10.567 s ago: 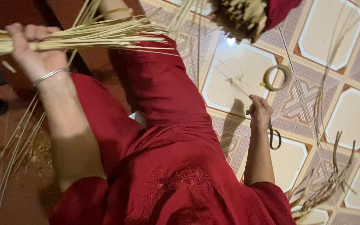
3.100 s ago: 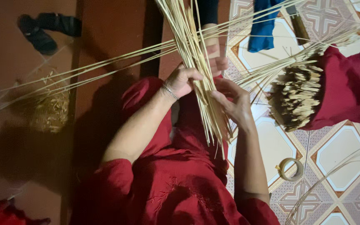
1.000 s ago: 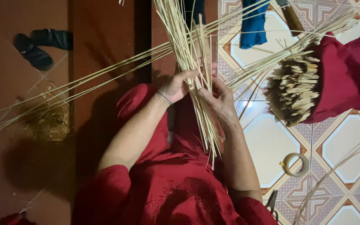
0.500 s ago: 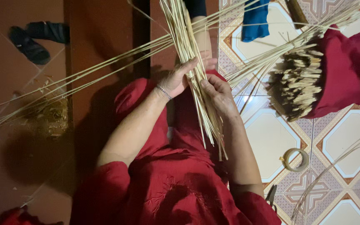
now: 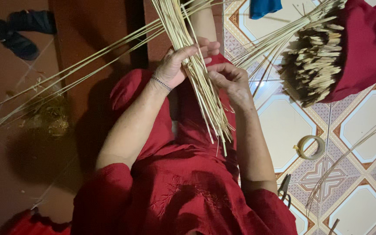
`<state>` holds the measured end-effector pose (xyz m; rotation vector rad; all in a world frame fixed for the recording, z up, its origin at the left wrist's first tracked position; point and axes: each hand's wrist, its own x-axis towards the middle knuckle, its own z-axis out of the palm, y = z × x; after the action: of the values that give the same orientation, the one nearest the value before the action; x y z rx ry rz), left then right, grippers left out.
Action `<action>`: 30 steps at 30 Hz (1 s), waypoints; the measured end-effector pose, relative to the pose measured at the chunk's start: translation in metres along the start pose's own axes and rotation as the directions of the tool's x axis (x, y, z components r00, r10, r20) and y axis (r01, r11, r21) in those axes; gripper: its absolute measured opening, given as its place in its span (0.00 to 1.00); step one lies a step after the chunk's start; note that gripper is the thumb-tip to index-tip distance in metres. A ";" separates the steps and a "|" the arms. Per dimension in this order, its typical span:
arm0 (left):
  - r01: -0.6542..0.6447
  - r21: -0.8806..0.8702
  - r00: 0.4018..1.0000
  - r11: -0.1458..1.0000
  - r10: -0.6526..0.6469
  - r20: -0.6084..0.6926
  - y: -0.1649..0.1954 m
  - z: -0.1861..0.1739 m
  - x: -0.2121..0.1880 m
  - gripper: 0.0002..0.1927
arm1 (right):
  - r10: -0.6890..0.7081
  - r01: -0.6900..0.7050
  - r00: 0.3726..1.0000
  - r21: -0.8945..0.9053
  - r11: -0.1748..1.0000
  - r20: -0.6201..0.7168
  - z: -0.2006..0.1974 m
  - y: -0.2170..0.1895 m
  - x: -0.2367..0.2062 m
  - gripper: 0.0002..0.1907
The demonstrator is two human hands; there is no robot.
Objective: The person sits on the floor and bundles thin straw stalks together. They align the stalks, wrap a thin binding around the bundle, and tighten it by hand. Scissors and tape are visible nearby but not used in the clip.
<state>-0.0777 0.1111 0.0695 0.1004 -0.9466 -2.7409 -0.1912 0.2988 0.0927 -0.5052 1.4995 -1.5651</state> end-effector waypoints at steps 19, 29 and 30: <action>-0.017 -0.021 0.992 1.000 0.014 -0.127 -0.012 -0.008 0.005 0.10 | -0.061 0.072 0.986 0.061 0.996 -0.155 0.009 0.014 0.009 0.07; 0.012 -0.123 0.986 0.992 -0.032 -0.166 -0.007 -0.004 0.006 0.12 | -0.012 0.011 1.000 -0.012 1.000 -0.027 -0.008 -0.001 0.001 0.10; -0.007 -0.121 0.984 0.993 -0.015 -0.179 -0.007 -0.005 0.006 0.11 | -0.024 0.023 0.999 -0.050 0.998 -0.023 -0.015 0.000 0.001 0.10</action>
<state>-0.0841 0.1123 0.0613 0.3226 -0.7304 -2.7291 -0.2035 0.3071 0.0894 -0.5363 1.5594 -1.5602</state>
